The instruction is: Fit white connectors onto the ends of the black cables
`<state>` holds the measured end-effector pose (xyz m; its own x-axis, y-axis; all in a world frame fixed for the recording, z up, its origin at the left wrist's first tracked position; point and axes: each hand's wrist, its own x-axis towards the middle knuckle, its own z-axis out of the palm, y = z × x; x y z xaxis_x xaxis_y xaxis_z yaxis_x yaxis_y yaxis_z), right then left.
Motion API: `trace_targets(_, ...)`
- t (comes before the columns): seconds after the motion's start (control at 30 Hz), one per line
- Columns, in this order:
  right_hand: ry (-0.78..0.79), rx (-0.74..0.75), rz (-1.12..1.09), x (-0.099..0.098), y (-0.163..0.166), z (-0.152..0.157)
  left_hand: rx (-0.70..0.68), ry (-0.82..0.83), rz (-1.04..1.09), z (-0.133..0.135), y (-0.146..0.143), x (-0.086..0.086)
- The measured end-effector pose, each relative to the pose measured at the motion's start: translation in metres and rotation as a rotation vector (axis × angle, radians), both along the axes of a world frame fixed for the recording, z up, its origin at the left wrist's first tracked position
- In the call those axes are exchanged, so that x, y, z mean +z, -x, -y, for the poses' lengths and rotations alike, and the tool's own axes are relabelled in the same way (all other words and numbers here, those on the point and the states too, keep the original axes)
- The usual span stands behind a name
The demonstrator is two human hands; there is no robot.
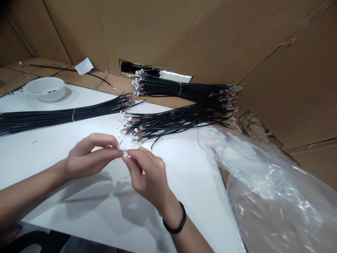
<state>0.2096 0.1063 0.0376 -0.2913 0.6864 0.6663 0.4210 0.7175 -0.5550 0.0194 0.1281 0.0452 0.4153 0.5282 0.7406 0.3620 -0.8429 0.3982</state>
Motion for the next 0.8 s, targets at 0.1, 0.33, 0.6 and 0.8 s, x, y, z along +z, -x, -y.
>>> trace_targets(0.1,0.007,-0.005,-0.012,-0.001,-0.001,0.0,-0.024,-0.089,0.02,-0.003,0.0,0.0)
trace_targets(0.33,0.024,0.01,-0.027,-0.001,-0.002,-0.003,-0.194,0.648,0.115,-0.01,0.002,0.012)
trace_targets(0.6,-0.014,-0.009,0.052,0.003,-0.003,-0.004,-0.34,1.217,0.225,-0.012,0.001,0.009)
trace_targets(0.8,-0.073,-0.047,0.167,0.003,-0.006,-0.004,-0.386,1.318,0.195,-0.015,0.003,0.009)
